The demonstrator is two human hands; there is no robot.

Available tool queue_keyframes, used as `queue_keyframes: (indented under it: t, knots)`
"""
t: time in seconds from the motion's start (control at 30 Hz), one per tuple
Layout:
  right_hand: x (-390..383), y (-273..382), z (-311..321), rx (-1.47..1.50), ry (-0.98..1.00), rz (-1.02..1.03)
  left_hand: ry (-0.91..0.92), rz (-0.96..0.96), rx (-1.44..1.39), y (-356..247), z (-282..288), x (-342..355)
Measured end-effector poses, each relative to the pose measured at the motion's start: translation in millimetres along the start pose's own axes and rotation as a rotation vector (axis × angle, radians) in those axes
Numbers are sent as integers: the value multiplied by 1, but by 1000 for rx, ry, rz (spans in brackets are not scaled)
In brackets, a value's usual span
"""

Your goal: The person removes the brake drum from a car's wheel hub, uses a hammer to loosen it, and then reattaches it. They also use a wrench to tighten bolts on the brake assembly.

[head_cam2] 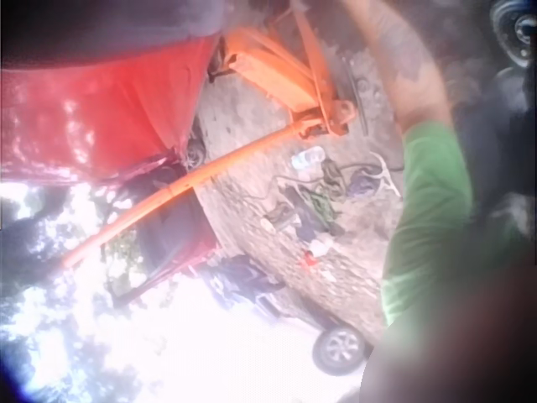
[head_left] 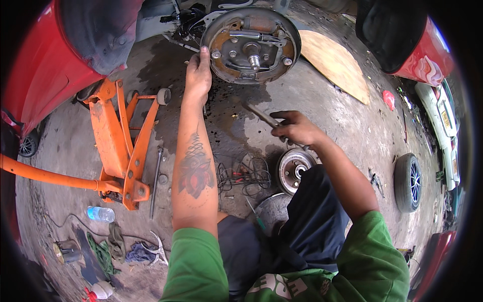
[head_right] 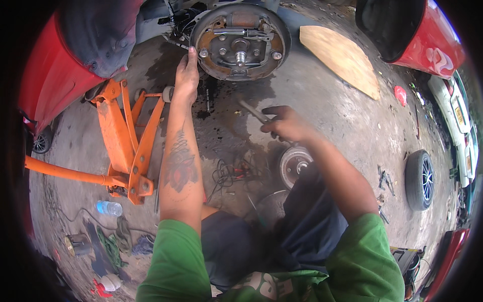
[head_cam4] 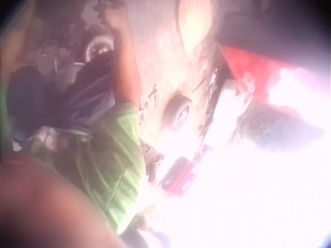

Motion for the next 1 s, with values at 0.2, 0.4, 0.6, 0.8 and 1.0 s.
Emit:
queue_keyframes:
  t: [0.2, 0.4, 0.6, 0.8, 1.0]
  knots:
    - [-21, -195, 73, -196, -205, -250, -46, -30, -7, 4, 1, -3]
    - [-93, -407, 41, -289, -310, -739, -104, -87, -16, 13, -2, 3]
    - [-82, -356, 13, 349, -231, -452, -70, -121, -114, 20, -7, 6]
    - [-1, -154, -10, 530, 61, -159, -15, -102, -200, 23, -12, 5]
    - [21, -50, -77, 888, 43, -213, -95, -54, -147, 21, -6, 1]
Point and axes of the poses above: each hand's wrist, its own x-axis towards the middle knuckle, its own z-axis out of the back of the hand, y = z × x, the point moved 10 cm from there along x, towards the middle knuckle, and after that the axes turned 9 degrees about -x, right-handed, at the moved point
